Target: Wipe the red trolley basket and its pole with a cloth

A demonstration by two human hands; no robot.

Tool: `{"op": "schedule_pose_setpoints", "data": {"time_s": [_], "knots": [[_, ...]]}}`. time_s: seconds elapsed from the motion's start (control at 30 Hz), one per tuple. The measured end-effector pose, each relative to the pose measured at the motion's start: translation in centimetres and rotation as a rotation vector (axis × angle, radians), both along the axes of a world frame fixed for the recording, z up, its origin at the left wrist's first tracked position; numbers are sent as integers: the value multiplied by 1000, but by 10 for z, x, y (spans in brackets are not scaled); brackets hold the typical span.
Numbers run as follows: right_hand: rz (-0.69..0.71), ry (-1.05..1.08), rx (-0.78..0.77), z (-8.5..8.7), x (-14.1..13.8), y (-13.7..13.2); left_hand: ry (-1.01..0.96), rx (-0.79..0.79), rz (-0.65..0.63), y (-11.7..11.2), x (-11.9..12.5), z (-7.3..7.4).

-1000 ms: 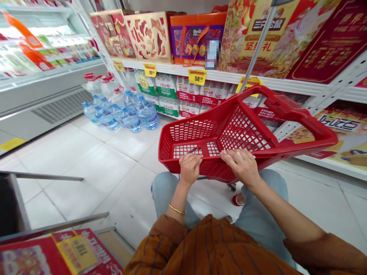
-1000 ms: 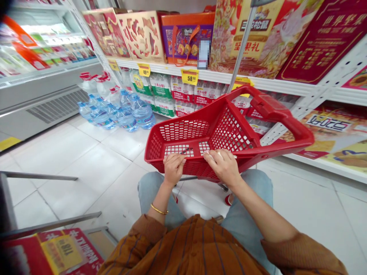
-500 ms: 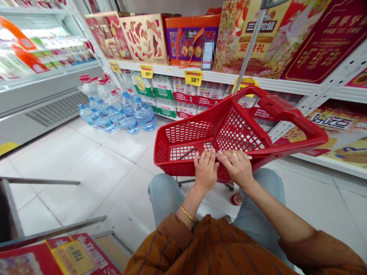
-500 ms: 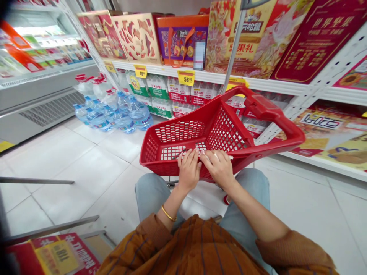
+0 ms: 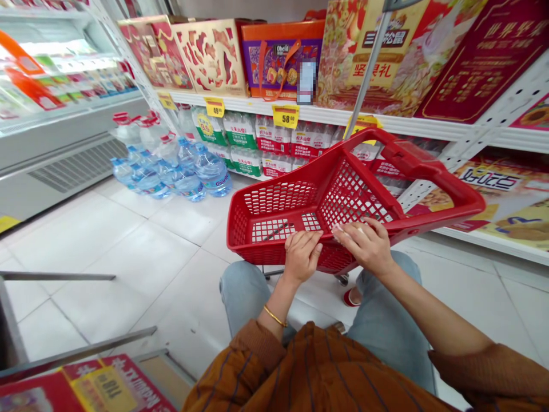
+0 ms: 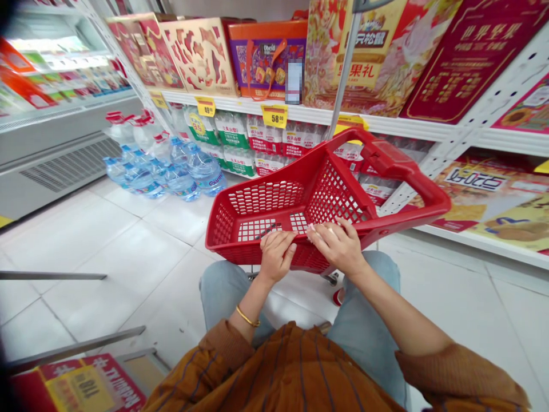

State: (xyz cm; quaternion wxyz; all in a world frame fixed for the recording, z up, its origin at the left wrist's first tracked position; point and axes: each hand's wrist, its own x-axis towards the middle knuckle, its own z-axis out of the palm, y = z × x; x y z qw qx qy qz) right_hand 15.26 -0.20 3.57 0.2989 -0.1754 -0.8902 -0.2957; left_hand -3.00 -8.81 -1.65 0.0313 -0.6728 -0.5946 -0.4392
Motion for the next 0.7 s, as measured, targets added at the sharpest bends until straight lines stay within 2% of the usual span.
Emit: {"op": "schedule_pose_setpoints", "data": {"time_s": [0.17,0.43,0.7], "knots": [[-25,7,29,1,7,3,-2,3,-1,0,-2,1],[-93,97,-20,-1,25,0,-28,9,12,0,-2,1],[67,3,-117,-6,-9,-10,-45,20,2,0,-2,0]]}}
